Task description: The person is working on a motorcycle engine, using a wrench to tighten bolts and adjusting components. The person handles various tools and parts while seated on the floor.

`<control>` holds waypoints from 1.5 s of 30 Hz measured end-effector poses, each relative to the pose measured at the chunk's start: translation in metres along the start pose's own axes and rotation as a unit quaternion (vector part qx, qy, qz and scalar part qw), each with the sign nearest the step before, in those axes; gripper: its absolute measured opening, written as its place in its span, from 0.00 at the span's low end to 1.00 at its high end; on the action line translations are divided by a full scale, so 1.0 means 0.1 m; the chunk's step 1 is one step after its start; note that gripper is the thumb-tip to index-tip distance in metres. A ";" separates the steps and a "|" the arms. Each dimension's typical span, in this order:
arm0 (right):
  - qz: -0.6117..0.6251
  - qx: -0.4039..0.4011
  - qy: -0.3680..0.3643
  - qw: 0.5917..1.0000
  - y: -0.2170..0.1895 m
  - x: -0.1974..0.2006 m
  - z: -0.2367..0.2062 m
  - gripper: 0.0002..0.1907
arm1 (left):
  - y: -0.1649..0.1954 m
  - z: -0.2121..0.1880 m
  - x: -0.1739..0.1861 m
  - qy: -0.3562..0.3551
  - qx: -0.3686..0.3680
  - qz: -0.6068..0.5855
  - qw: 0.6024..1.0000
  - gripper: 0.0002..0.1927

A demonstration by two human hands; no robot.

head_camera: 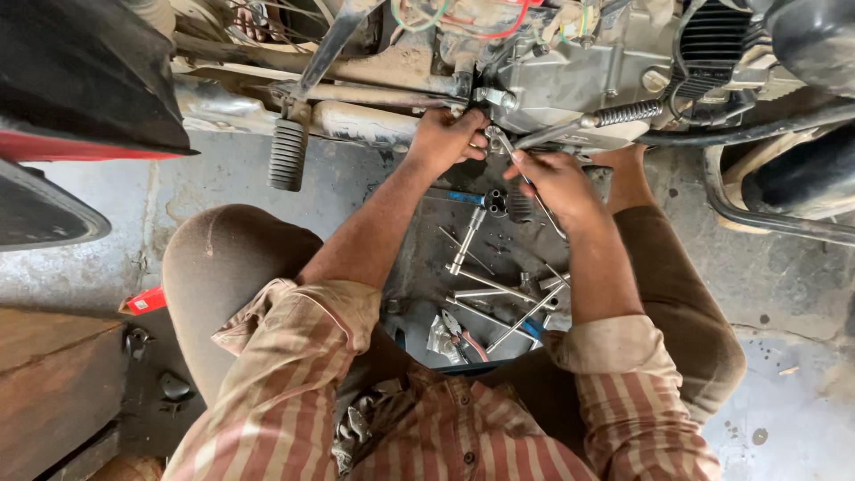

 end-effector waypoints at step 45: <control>0.167 -0.063 0.072 0.981 0.17 -1.20 0.20 0.16 | 0.16 -0.11 0.07 0.072 -0.014 0.208 0.975 0.14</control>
Point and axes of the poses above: each hand's wrist, its own z-axis towards the middle knuckle, its own x-axis out of the back of the hand, y = z × x, the point moved 1 cm from there along z, towards the middle knuckle, and after that the axes turned 9 degrees about x, right-handed, at the moved point
